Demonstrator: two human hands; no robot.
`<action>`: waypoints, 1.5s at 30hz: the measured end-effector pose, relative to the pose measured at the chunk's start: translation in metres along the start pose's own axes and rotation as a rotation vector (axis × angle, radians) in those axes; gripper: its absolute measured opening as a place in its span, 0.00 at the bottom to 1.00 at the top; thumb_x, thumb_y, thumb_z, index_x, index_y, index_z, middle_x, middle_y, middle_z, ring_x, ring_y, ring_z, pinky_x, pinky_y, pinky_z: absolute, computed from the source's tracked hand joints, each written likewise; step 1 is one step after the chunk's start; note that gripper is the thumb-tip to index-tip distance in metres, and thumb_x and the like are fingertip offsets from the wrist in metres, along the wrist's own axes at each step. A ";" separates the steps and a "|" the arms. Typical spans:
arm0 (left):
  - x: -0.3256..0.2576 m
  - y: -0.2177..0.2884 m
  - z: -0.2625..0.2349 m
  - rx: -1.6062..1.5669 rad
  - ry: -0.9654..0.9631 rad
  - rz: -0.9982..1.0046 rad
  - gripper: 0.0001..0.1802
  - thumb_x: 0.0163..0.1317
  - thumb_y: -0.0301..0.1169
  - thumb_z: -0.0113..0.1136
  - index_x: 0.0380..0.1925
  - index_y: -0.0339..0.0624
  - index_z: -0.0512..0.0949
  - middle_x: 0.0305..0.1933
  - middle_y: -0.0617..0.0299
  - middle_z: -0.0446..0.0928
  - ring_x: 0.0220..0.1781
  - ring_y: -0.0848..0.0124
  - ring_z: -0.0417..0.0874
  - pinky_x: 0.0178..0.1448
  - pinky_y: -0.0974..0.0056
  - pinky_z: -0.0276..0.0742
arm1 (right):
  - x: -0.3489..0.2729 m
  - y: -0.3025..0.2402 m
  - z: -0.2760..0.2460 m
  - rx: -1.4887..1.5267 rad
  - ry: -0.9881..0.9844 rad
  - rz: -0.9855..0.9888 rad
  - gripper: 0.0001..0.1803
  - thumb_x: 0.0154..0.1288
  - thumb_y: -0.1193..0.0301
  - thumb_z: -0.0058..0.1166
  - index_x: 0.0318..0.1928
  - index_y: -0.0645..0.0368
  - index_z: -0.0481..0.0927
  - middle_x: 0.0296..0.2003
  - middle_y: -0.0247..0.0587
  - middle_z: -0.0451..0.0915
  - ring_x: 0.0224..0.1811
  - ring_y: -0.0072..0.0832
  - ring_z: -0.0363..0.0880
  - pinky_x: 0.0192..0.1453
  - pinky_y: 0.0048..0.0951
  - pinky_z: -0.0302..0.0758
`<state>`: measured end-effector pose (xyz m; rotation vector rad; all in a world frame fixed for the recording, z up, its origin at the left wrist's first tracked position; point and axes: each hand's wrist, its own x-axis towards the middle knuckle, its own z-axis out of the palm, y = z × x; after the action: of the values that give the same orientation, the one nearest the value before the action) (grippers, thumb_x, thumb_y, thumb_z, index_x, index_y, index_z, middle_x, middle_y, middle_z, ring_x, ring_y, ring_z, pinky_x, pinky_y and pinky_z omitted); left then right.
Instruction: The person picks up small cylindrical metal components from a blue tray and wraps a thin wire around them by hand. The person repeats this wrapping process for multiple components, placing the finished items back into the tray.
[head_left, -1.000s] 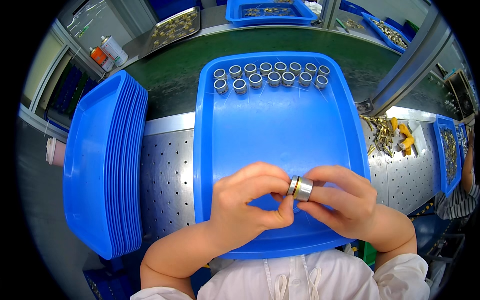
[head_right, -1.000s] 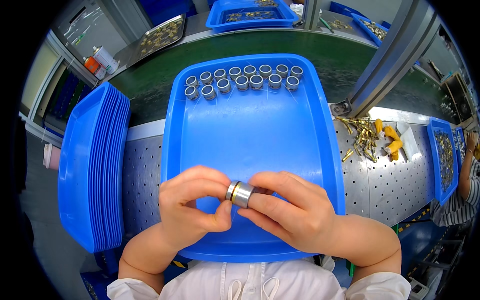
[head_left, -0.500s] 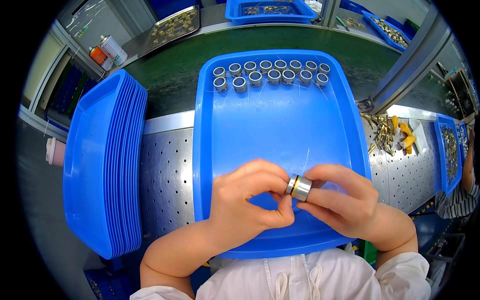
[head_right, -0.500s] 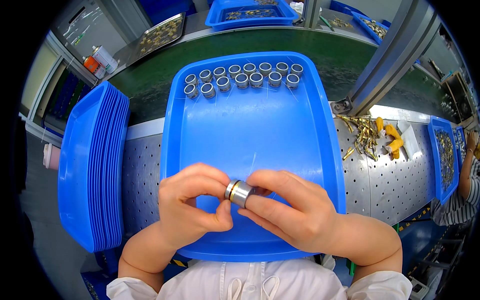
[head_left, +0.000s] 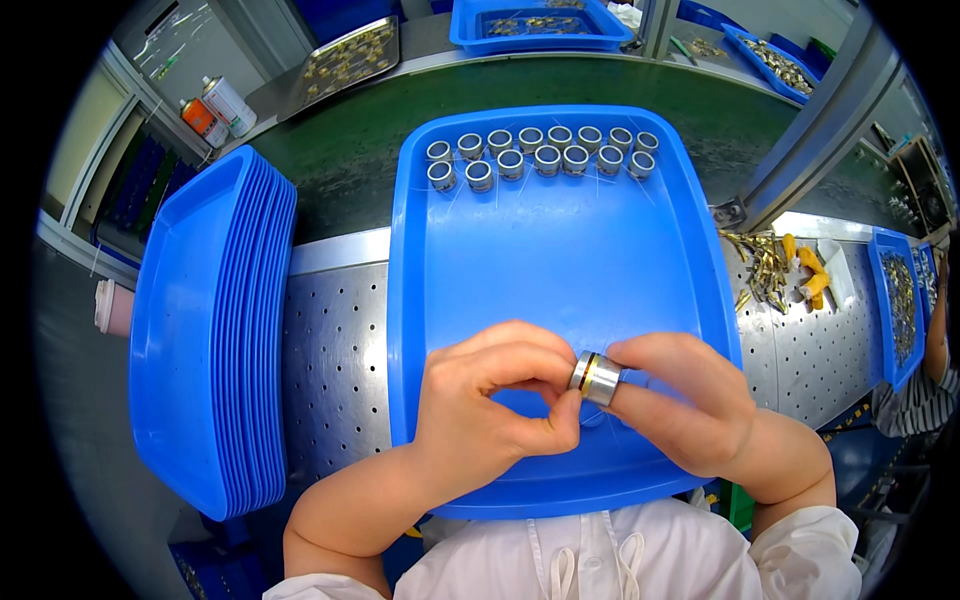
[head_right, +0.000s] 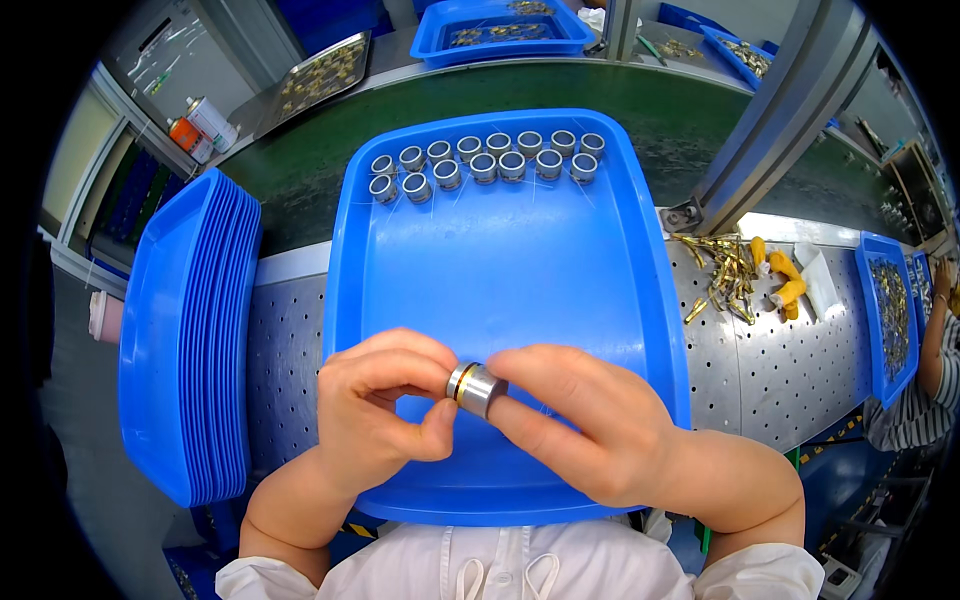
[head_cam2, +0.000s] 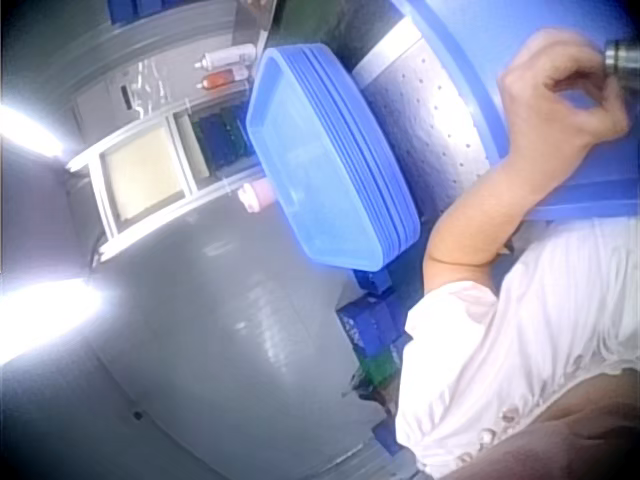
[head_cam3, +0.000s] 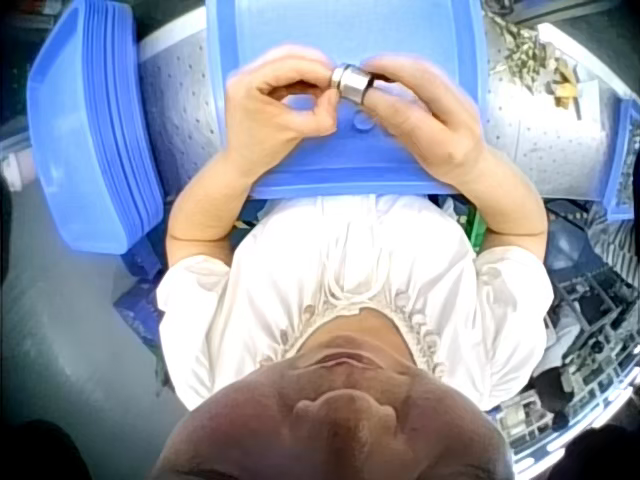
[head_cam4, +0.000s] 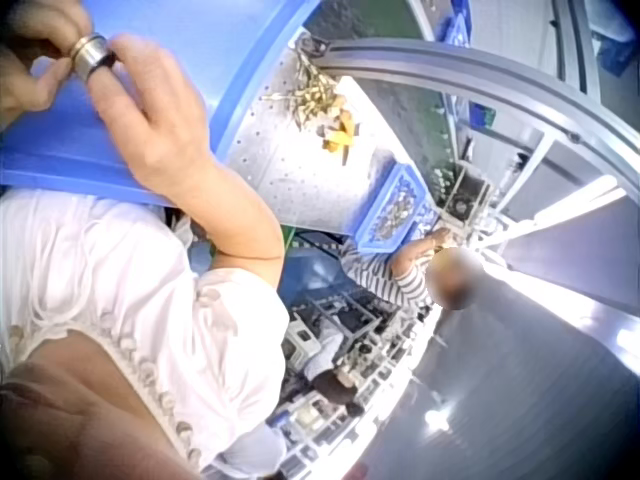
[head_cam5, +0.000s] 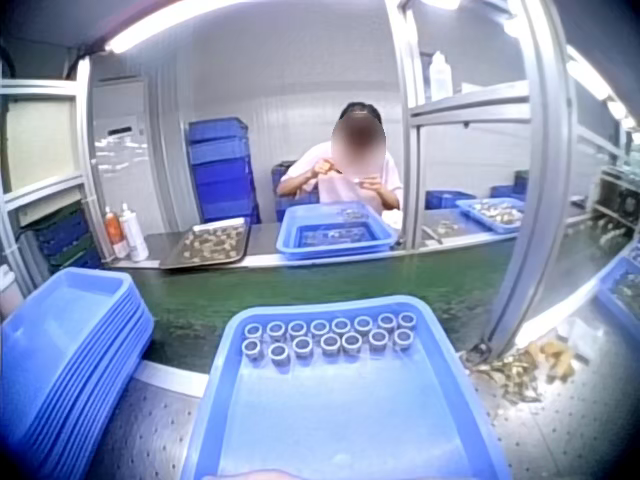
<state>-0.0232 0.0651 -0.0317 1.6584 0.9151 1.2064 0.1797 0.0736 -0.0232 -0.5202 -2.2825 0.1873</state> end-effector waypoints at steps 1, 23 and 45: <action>-0.001 0.000 0.000 0.019 0.006 0.024 0.11 0.41 0.15 0.64 0.27 0.35 0.79 0.33 0.58 0.78 0.28 0.75 0.80 0.34 0.73 0.80 | 0.001 -0.003 0.000 0.052 0.020 0.087 0.15 0.46 0.77 0.63 0.37 0.67 0.78 0.38 0.51 0.76 0.31 0.37 0.79 0.31 0.29 0.77; 0.000 0.001 0.002 0.079 0.044 0.101 0.13 0.38 0.15 0.64 0.28 0.35 0.79 0.33 0.56 0.78 0.29 0.74 0.80 0.34 0.72 0.79 | 0.000 -0.003 0.003 0.005 0.052 0.039 0.15 0.46 0.77 0.61 0.38 0.68 0.79 0.37 0.50 0.76 0.30 0.36 0.78 0.28 0.26 0.76; 0.004 0.008 -0.006 -0.335 -0.154 -0.180 0.26 0.39 0.11 0.66 0.43 0.32 0.72 0.49 0.50 0.70 0.50 0.66 0.77 0.55 0.63 0.79 | 0.001 -0.001 -0.002 0.145 0.095 0.120 0.13 0.44 0.79 0.66 0.34 0.65 0.81 0.39 0.50 0.77 0.33 0.36 0.81 0.35 0.28 0.80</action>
<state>-0.0278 0.0670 -0.0226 1.3497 0.7063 1.0300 0.1804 0.0730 -0.0207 -0.5783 -2.1281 0.3772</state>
